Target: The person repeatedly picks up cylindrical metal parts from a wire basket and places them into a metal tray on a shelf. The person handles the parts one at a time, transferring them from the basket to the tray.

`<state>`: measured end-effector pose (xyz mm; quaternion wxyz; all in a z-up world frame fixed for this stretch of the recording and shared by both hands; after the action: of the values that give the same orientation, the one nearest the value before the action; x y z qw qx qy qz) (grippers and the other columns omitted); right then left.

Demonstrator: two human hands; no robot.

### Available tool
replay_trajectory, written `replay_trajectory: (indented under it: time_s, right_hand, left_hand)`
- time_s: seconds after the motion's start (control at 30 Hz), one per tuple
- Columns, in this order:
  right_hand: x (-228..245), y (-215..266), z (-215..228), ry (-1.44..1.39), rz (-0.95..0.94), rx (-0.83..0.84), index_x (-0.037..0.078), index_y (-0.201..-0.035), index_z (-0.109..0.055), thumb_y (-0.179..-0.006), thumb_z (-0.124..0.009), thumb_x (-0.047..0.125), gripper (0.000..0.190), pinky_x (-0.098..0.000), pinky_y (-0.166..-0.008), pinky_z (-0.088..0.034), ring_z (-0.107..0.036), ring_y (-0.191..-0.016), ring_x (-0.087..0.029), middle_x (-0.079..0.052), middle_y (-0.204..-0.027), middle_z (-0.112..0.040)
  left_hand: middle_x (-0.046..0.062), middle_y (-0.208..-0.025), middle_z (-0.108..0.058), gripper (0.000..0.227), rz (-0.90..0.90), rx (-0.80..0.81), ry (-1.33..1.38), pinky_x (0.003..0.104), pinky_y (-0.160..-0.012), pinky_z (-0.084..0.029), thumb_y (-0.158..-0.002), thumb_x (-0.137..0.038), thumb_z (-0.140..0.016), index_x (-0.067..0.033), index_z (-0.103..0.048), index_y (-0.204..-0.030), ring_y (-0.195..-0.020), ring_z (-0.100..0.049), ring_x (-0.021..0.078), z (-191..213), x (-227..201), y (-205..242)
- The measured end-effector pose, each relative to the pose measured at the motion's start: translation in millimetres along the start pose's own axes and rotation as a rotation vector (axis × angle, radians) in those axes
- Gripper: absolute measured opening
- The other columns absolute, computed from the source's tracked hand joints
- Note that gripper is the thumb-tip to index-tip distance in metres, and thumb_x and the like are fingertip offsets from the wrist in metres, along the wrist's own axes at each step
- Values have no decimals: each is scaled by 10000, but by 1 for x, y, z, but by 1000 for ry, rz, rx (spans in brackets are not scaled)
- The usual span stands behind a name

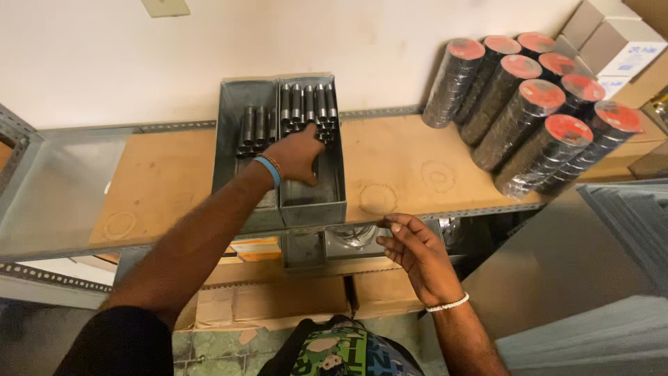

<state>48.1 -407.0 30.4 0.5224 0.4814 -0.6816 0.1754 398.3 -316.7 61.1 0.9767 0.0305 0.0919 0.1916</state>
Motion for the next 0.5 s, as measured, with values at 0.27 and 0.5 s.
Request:
replay_trajectory:
  time_s: [0.27, 0.5]
  right_hand:
    - [3, -23, 0, -31, 4, -2, 10, -1417, -731, -1105, -739, 231, 382, -352, -906, -647, -851, -1108, -266, -73, -1245, -791]
    - [-15, -15, 2, -26, 29, -70, 41, -1416, -742, -1092, -762, 236, 378, -353, -896, -663, -862, -1099, -280, -78, -1275, -806]
  left_hand:
    - [437, -1531, -574, 606, -92, 149, -144, 664, -835, -728, -736, -335, -1002, 100, -862, -1134, -968, -827, 599, 1, -29, 3]
    - [290, -1362, -722, 473, -190, 141, -211, 596, -954, -715, -904, -239, -883, 81, -816, -1245, -1101, -827, 543, -23, -20, -2]
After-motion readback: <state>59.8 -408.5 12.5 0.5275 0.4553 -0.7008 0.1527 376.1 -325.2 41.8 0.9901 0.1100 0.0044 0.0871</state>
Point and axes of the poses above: each hand's wrist, its own y-axis away from the middle knuckle, its own z-axis out of the back of the hand, x = y × z, the point moved 6 cm from there along -y, towards the middle knuckle
